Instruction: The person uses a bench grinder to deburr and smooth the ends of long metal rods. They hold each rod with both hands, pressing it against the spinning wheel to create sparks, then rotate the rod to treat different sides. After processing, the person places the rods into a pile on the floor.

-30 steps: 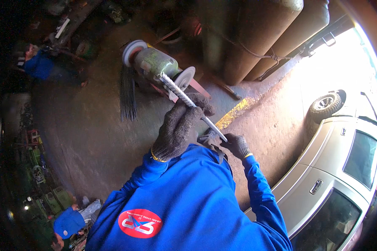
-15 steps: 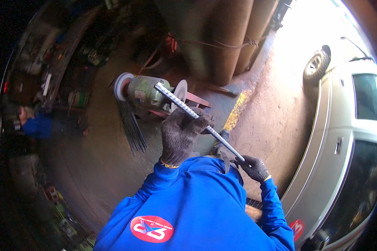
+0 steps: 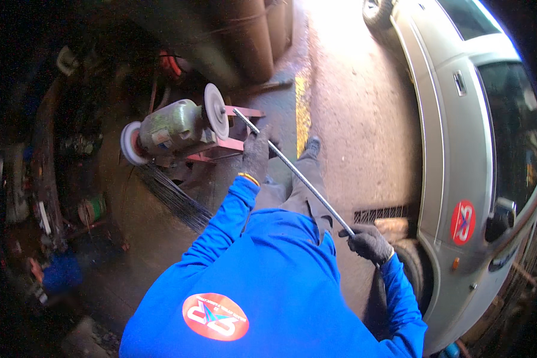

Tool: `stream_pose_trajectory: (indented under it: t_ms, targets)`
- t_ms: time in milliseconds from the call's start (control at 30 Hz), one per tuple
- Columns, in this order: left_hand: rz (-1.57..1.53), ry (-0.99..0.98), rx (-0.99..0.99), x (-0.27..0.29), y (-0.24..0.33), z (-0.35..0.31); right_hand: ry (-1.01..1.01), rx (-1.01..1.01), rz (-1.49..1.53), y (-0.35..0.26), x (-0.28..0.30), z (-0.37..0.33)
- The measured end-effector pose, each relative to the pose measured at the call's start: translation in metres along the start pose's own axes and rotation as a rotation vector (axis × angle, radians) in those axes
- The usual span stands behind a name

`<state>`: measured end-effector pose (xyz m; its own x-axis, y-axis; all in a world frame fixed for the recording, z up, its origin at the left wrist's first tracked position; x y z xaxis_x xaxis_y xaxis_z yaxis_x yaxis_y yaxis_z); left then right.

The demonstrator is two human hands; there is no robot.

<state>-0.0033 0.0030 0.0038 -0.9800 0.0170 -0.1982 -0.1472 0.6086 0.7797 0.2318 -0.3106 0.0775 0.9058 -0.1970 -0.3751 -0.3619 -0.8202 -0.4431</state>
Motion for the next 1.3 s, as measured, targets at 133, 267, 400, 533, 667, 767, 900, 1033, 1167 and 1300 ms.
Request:
stream_pose_trajectory:
  t_ms: [133,267,400,533,667,767,900,1033,1167,1300]
  targets:
    - [-0.559,-0.136,0.317,-0.001,-0.054,0.009,-0.038,-0.185,0.202,0.013,-0.043,-0.003]
    - [-0.545,-0.08,0.308,0.027,-0.071,0.022,-0.104,-0.013,-0.226,0.005,-0.06,0.01]
    - [-0.494,0.001,0.315,0.044,-0.077,0.027,0.01,-0.273,0.12,0.011,-0.074,0.013]
    - [-0.551,-0.004,0.353,0.05,-0.08,0.028,-0.009,-0.17,-0.041,0.005,-0.074,0.017]
    - [-0.561,-0.008,0.357,0.053,-0.084,0.03,-0.05,-0.03,-0.195,-0.01,-0.08,0.015]
    - [-0.584,-0.007,0.364,0.052,-0.083,0.027,0.045,-0.033,-0.273,-0.028,-0.086,0.003]
    - [-0.598,-0.018,0.344,0.048,-0.077,0.026,0.155,0.065,-0.517,-0.047,-0.084,-0.002]
    - [-0.626,-0.042,0.359,0.046,-0.08,0.03,0.233,0.442,-0.943,-0.061,-0.083,-0.004]
    - [-0.689,-0.059,0.403,0.041,-0.079,0.031,0.37,0.346,-1.3,-0.074,-0.092,-0.011]
    - [-0.787,-0.103,0.379,0.032,-0.073,0.029,0.517,0.344,-1.697,-0.077,-0.099,-0.023]
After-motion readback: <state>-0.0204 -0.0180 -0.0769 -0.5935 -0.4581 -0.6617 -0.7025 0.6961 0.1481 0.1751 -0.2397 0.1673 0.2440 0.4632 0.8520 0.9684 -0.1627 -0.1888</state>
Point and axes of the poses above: each hand's wrist, its own z-axis towards the middle knuckle, its own x-axis out of the back of the hand, y = z × x, the point moved 8 cm from there along z, towards the middle knuckle, and after that the axes turned 11 degrees about z, right-handed, at the moved point
